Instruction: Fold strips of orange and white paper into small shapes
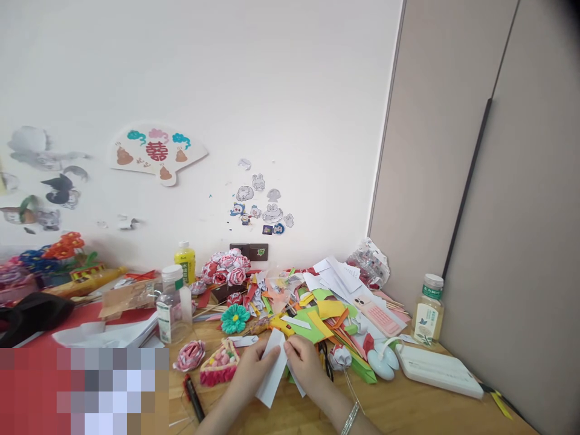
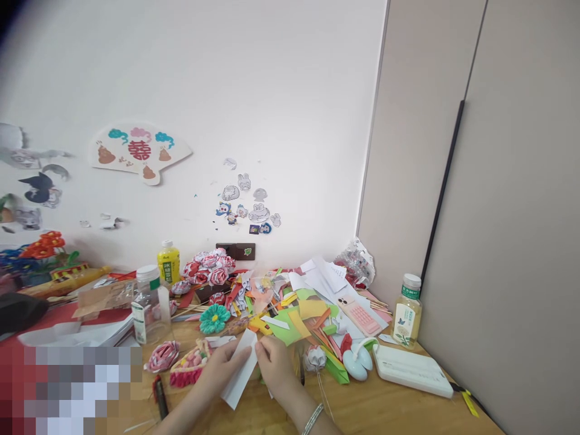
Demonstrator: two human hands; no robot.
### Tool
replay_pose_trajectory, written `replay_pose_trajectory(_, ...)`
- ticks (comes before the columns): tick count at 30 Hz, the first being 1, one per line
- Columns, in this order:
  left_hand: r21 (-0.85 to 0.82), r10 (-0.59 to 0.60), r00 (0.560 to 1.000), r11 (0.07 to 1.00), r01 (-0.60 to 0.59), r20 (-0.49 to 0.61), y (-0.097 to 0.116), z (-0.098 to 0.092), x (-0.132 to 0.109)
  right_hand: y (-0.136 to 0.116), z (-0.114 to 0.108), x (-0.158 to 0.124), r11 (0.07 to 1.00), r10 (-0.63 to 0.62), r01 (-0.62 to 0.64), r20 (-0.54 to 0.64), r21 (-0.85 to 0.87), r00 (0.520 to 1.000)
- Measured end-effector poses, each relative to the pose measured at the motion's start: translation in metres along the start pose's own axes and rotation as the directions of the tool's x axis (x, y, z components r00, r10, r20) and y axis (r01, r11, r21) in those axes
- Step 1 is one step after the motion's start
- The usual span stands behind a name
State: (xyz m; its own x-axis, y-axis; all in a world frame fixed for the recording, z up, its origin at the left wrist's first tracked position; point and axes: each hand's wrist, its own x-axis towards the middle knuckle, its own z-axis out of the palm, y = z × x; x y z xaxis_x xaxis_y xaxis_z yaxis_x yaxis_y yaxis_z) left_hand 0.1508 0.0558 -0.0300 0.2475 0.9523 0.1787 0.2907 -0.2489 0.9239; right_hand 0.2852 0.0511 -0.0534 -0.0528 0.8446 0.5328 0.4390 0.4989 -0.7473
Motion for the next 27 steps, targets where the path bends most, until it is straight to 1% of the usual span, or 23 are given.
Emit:
replay_pose_trajectory(3, -0.111, -0.085, 0.996, 0.99, 0.085, 0.002, -0.003, 0.002, 0.002, 0.003, -0.002, 0.002, 0.999, -0.009, 0.009, 0.002, -0.047, 1.0)
replay_pose_trajectory(5, -0.26, -0.183, 0.983, 0.949, 0.178, 0.005, -0.005, 0.004, 0.003, 0.003, -0.006, 0.003, 0.999, -0.009, 0.011, 0.034, -0.047, 0.999)
replay_pose_trajectory(7, -0.415, -0.266, 0.961, 0.868, 0.273, 0.076, -0.005, 0.004, 0.004, 0.002, -0.01, 0.004, 0.999, -0.017, 0.02, 0.094, -0.036, 0.995)
replay_pose_trajectory(8, -0.471, -0.287, 0.95, 0.826, 0.311, 0.123, -0.006, 0.004, 0.004, 0.001, -0.012, 0.004, 0.999, -0.024, 0.028, 0.13, -0.027, 0.991)
replay_pose_trajectory(10, -0.529, -0.303, 0.931, 0.767, 0.364, 0.202, -0.006, 0.003, 0.004, -0.001, -0.014, 0.004, 0.999, -0.039, 0.042, 0.192, -0.012, 0.981)
replay_pose_trajectory(13, -0.536, -0.317, 0.92, 0.748, 0.392, 0.231, -0.005, 0.001, 0.004, -0.003, -0.016, 0.003, 0.999, -0.04, 0.042, 0.223, -0.008, 0.974)
replay_pose_trajectory(16, -0.487, -0.294, 0.923, 0.786, 0.381, 0.248, -0.005, -0.001, 0.003, -0.003, -0.016, 0.003, 1.0, -0.026, 0.029, 0.209, -0.011, 0.978)
replay_pose_trajectory(20, -0.463, -0.233, 0.936, 0.821, 0.335, 0.264, -0.006, -0.002, 0.003, -0.003, -0.016, 0.004, 1.0, -0.02, 0.022, 0.144, -0.012, 0.989)
replay_pose_trajectory(23, -0.442, -0.2, 0.937, 0.84, 0.314, 0.286, -0.006, -0.002, 0.005, -0.001, -0.015, 0.005, 1.0, -0.009, 0.008, 0.086, 0.001, 0.996)
replay_pose_trajectory(27, -0.418, -0.166, 0.942, 0.864, 0.281, 0.29, -0.007, -0.003, 0.005, -0.001, -0.014, 0.006, 1.0, 0.014, -0.015, 0.064, 0.027, 0.998)
